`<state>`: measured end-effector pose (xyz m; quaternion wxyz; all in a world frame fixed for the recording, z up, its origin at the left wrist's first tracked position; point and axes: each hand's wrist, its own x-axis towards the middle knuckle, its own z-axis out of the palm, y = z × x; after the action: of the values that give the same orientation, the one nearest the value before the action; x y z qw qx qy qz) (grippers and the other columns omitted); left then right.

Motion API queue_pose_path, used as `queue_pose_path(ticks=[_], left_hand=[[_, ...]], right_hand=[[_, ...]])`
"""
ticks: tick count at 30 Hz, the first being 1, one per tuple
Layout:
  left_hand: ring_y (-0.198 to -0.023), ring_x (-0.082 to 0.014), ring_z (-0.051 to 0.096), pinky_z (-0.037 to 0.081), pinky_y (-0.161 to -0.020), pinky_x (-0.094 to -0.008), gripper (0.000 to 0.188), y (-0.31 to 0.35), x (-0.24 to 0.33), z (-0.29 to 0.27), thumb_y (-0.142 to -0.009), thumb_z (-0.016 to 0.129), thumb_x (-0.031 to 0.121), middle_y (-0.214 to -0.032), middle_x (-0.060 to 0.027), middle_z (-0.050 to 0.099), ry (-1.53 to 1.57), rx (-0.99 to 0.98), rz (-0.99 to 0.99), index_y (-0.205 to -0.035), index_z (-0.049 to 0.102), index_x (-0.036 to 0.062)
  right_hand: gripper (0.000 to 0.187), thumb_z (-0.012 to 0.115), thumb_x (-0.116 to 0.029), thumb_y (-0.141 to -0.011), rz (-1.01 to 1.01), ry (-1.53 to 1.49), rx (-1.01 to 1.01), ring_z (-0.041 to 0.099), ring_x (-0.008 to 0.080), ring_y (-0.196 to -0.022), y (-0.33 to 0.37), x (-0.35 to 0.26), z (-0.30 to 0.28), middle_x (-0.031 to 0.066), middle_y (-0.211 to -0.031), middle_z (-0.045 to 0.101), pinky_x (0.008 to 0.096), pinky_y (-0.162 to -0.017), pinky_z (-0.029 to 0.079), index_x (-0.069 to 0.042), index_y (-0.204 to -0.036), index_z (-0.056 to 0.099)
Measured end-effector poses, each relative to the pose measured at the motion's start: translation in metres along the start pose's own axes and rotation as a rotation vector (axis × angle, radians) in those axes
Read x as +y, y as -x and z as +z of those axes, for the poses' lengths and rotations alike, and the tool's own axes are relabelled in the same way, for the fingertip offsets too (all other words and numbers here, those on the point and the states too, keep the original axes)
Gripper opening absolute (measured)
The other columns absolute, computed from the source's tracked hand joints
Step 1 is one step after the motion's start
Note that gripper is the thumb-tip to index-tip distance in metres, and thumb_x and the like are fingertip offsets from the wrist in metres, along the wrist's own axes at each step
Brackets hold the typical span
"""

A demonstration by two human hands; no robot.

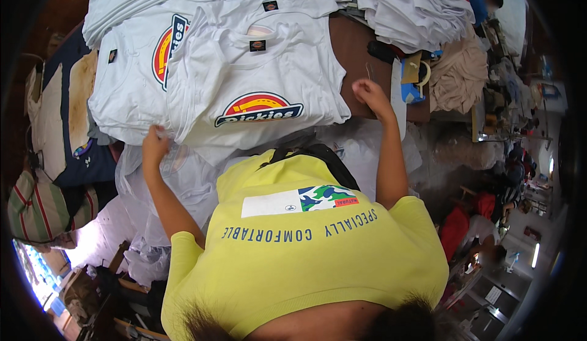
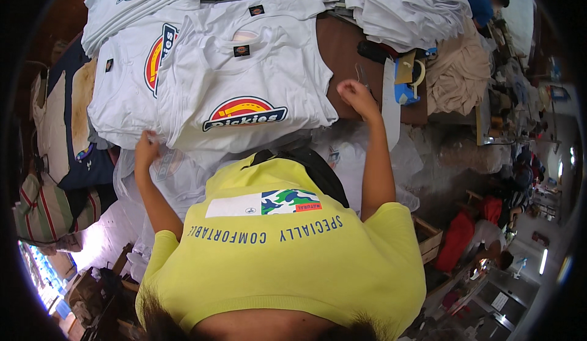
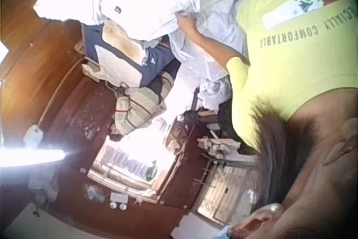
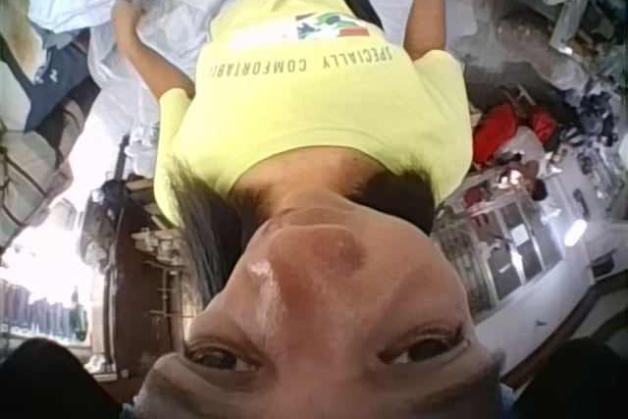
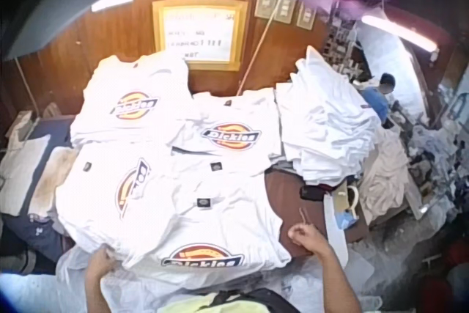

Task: The person uses shears to trim excess threads from t-shirts and then folds and stacks the shirts on a work table.

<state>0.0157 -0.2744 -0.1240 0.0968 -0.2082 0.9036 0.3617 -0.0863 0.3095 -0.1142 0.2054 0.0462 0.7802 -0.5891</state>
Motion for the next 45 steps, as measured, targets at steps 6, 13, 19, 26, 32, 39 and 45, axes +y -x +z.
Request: queue_pose_path(ticks=[6,13,19,26,32,39,45], left_hand=[[-0.071,-0.0179,0.058,0.044,-0.059,-0.0273,0.045,-0.105,0.09,0.046,-0.081,0.062,0.027,-0.084,-0.0089,0.062,0.489,0.118,0.172,-0.116,0.051,0.0005],[-0.092,-0.0215,0.06,0.05,-0.078,-0.031,0.052,-0.112,0.123,0.062,-0.086,0.058,0.031,-0.11,-0.0154,0.058,1.22,-0.307,-0.08,-0.123,0.044,-0.0024],[-0.102,-0.019,0.057,0.047,-0.086,-0.0328,0.052,-0.004,0.11,0.061,-0.087,0.057,0.03,-0.117,-0.0103,0.056,1.6,-0.843,-0.182,-0.125,0.043,-0.0018],[-0.102,-0.0266,0.056,0.043,-0.089,-0.0382,0.057,0.084,0.089,0.01,-0.081,0.064,0.026,-0.114,-0.0177,0.054,1.225,-0.531,0.266,-0.121,0.043,-0.0074],[-0.094,-0.0239,0.058,0.043,-0.084,-0.032,0.063,0.095,0.073,-0.045,-0.07,0.075,0.026,-0.101,-0.0186,0.06,1.0,-0.339,0.655,-0.109,0.049,-0.0156],[-0.09,-0.0244,0.058,0.043,-0.082,-0.0323,0.061,0.145,0.097,-0.06,-0.07,0.07,0.033,-0.101,-0.0181,0.058,0.899,-0.191,0.776,-0.106,0.051,-0.0122],[-0.101,-0.027,0.053,0.04,-0.089,-0.0361,0.053,0.108,0.104,-0.051,-0.081,0.054,0.03,-0.112,-0.0195,0.054,1.101,-0.415,0.838,-0.114,0.047,-0.0113]], right_hand=[[0.023,0.061,-0.02,-0.084,0.029,-0.33,0.177,0.056,0.0099,-0.071,-0.106,-0.054,0.074,0.0055,-0.087,0.06,0.0235,-0.063,0.046,-0.002,-0.098,0.057],[0.03,0.068,-0.019,-0.079,0.307,-0.925,-0.127,0.056,0.0135,-0.072,-0.131,-0.057,0.095,0.0031,-0.084,0.06,0.0272,-0.067,0.047,-0.004,-0.103,0.057],[0.03,0.068,-0.017,-0.079,0.2,-0.742,-0.192,0.051,0.0109,-0.067,-0.041,-0.016,0.081,0.0019,-0.085,0.057,0.0261,-0.059,0.043,-0.005,-0.102,0.053],[0.062,0.054,-0.041,-0.085,0.137,-1.11,-0.236,0.049,0.0215,-0.113,0.088,0.003,0.078,0.0131,-0.124,0.05,0.0362,-0.096,0.039,0.001,-0.128,0.038],[0.048,0.055,-0.035,-0.085,0.285,-0.597,-0.385,0.055,0.0205,-0.102,0.099,-0.027,0.078,0.0135,-0.108,0.059,0.036,-0.09,0.043,0.003,-0.114,0.051],[0.044,0.058,-0.025,-0.084,-0.475,-0.988,0.046,0.053,0.0292,-0.105,0.175,-0.066,-0.031,0.0163,-0.113,0.055,0.0431,-0.091,0.043,0.002,-0.117,0.047],[0.046,0.056,-0.025,-0.085,-0.522,-1.07,-0.087,0.051,0.0279,-0.11,0.173,-0.085,-0.049,0.0168,-0.118,0.053,0.0492,-0.092,0.042,0.003,-0.12,0.047]])
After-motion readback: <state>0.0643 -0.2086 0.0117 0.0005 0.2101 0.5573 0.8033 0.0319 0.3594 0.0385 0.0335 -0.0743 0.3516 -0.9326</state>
